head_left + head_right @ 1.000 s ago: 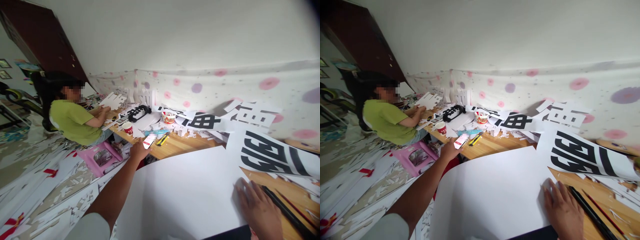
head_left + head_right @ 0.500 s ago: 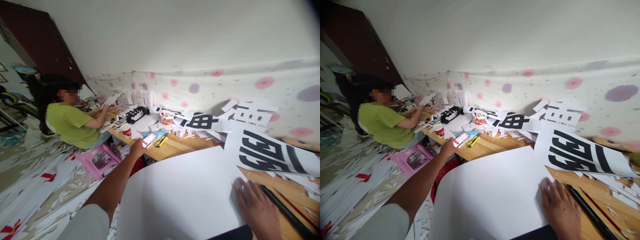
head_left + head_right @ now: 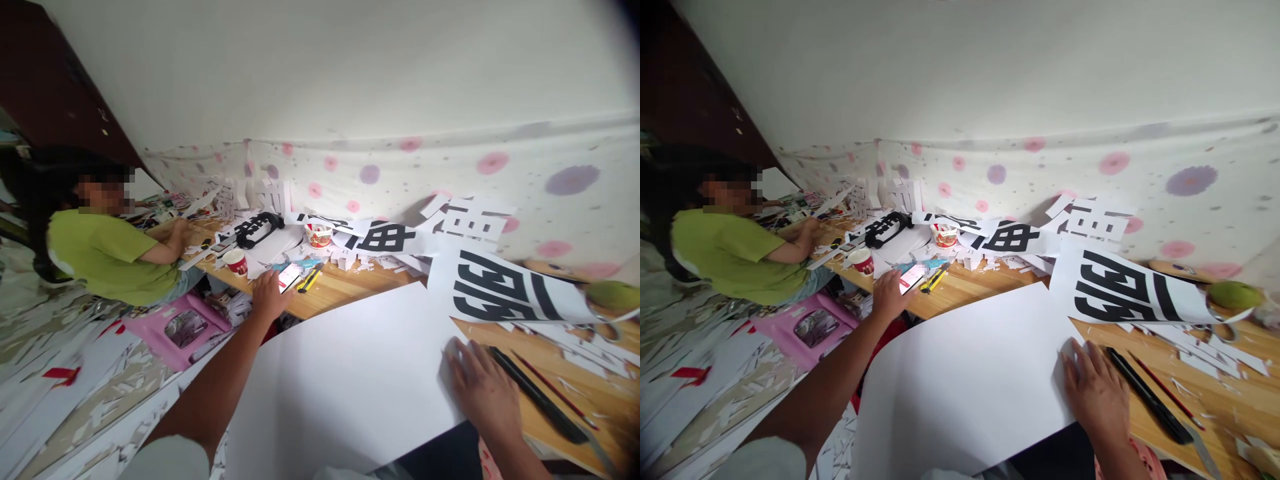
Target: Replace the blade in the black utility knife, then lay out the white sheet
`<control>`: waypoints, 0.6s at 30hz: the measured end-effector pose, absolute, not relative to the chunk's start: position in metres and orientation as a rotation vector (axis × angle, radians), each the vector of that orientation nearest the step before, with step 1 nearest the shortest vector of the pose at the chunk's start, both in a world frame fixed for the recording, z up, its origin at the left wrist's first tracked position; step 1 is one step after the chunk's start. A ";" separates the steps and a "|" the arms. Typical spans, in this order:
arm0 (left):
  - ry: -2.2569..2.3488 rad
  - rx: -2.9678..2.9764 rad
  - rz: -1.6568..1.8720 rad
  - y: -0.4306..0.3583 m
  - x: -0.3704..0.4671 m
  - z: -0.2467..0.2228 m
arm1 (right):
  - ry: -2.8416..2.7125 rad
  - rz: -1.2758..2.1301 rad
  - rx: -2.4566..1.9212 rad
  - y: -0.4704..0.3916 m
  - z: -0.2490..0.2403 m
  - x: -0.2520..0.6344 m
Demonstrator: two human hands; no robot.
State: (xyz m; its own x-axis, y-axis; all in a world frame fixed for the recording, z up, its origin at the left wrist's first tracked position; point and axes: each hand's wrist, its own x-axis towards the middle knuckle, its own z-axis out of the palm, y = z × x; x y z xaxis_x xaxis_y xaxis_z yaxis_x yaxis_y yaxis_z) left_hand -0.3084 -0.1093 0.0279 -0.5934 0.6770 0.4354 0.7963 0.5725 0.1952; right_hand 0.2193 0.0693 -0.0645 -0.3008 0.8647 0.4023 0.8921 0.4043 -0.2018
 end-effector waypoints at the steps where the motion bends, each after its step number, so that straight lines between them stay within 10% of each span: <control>1: -2.396 -1.322 -0.594 -0.107 -0.296 0.021 | -2.223 -0.082 -1.508 0.068 -0.063 0.219; 18: -2.487 -1.443 -0.531 -0.047 -0.267 -0.020 | -2.246 -0.094 -1.509 0.067 -0.061 0.218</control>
State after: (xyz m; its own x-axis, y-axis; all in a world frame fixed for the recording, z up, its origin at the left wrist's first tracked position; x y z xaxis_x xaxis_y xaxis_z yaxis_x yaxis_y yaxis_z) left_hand -0.2673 -0.0466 -0.0198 -0.4951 0.7906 0.3604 0.8688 0.4533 0.1991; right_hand 0.2178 0.0669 -0.0613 -0.3147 0.8673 0.3856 0.8964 0.4051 -0.1797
